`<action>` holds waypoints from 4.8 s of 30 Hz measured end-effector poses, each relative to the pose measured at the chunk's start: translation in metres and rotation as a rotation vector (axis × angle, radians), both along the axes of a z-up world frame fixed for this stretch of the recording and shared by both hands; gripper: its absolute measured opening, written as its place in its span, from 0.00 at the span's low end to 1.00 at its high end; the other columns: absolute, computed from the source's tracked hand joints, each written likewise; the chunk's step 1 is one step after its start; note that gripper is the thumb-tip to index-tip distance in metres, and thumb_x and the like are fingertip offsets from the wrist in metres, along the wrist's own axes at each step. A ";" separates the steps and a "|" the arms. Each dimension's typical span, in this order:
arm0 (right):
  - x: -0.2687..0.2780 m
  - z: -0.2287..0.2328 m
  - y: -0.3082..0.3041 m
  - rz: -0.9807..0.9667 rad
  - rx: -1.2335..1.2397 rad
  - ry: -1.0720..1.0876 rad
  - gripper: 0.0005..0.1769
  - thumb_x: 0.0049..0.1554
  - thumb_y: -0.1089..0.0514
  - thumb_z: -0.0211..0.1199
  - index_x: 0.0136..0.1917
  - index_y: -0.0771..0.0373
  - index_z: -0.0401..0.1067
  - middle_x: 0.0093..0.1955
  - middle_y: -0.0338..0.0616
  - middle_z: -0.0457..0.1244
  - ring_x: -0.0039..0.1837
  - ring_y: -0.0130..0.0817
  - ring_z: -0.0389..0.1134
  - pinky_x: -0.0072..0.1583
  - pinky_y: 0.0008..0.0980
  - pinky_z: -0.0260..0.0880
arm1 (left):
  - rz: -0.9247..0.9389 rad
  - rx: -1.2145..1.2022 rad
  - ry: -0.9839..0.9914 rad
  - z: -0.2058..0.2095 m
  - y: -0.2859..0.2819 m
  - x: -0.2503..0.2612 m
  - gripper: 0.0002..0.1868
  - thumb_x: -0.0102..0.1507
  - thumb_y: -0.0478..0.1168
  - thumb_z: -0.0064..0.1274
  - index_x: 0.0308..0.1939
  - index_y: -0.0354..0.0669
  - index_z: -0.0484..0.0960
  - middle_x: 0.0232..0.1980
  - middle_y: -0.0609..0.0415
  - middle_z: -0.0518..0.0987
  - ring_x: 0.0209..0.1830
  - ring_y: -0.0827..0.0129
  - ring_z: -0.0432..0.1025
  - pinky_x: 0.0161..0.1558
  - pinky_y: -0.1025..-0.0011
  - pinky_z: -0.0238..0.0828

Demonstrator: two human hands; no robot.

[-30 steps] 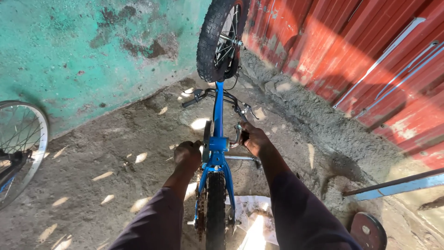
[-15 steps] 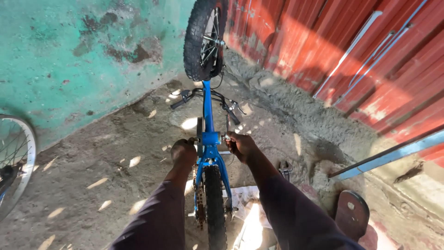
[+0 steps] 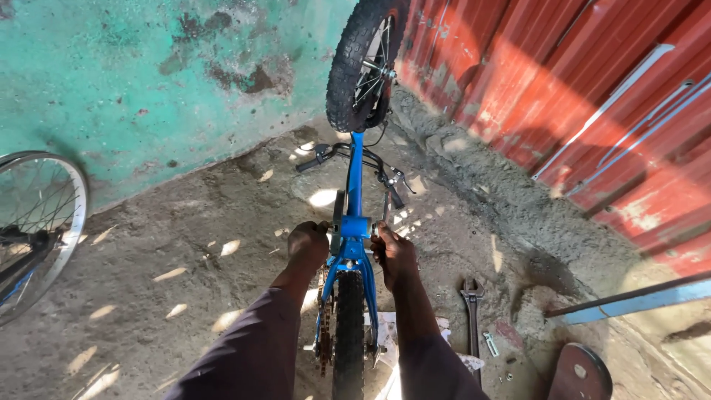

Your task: The person is sitting on the floor and repairing a blue bicycle that is upside down. They use a wrench to tighten a bolt on the bicycle frame near the handlebars. The person then uses a U-lock to secure the bicycle frame.

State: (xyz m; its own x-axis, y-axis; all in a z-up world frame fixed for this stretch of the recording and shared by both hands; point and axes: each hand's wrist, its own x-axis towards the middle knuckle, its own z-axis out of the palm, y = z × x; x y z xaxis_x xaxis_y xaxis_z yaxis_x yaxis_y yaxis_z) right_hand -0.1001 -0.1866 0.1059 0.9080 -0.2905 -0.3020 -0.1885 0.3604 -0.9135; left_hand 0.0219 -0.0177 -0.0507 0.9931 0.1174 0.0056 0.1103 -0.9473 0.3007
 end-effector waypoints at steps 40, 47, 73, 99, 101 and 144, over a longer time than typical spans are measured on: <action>0.023 -0.059 -0.019 0.070 0.316 -0.282 0.14 0.58 0.65 0.68 0.57 0.69 0.72 0.41 0.49 0.63 0.44 0.37 0.66 0.52 0.30 0.66 | -0.141 0.011 -0.251 0.040 -0.007 -0.052 0.29 0.75 0.62 0.29 0.32 0.55 0.80 0.26 0.59 0.79 0.29 0.57 0.80 0.24 0.65 0.75; 0.017 -0.044 -0.020 -0.041 0.262 -0.161 0.17 0.58 0.57 0.70 0.56 0.68 0.73 0.50 0.49 0.66 0.48 0.37 0.67 0.52 0.32 0.66 | 0.005 -0.211 -0.104 0.056 -0.010 -0.054 0.33 0.72 0.70 0.30 0.30 0.56 0.79 0.28 0.56 0.80 0.37 0.55 0.82 0.33 0.64 0.79; 0.027 0.008 -0.063 0.267 -1.243 0.118 0.11 0.59 0.47 0.56 0.50 0.41 0.79 0.45 0.39 0.72 0.53 0.47 0.74 0.57 0.45 0.76 | -0.172 0.188 -0.729 -0.037 0.001 -0.005 0.23 0.73 0.53 0.44 0.25 0.53 0.80 0.23 0.54 0.77 0.23 0.58 0.77 0.17 0.65 0.71; -0.026 0.009 -0.058 0.581 -1.342 -0.210 0.20 0.60 0.49 0.58 0.56 0.67 0.75 0.43 0.64 0.69 0.46 0.61 0.73 0.51 0.54 0.75 | -0.172 0.290 -0.398 -0.040 -0.003 0.001 0.34 0.77 0.57 0.25 0.30 0.51 0.84 0.25 0.54 0.78 0.26 0.58 0.77 0.21 0.62 0.73; -0.026 -0.015 -0.060 0.756 -1.557 -0.131 0.14 0.56 0.46 0.62 0.47 0.56 0.79 0.38 0.53 0.70 0.45 0.54 0.75 0.50 0.50 0.76 | -0.191 0.262 -0.206 -0.014 0.001 -0.011 0.34 0.77 0.56 0.21 0.35 0.51 0.85 0.29 0.54 0.80 0.32 0.57 0.79 0.26 0.62 0.77; 0.025 0.000 -0.035 0.229 -0.402 0.216 0.33 0.64 0.39 0.56 0.65 0.73 0.65 0.48 0.60 0.69 0.45 0.46 0.76 0.44 0.39 0.77 | -0.189 0.172 -0.059 0.037 -0.002 -0.046 0.33 0.76 0.57 0.21 0.38 0.50 0.83 0.35 0.55 0.81 0.41 0.57 0.81 0.38 0.61 0.81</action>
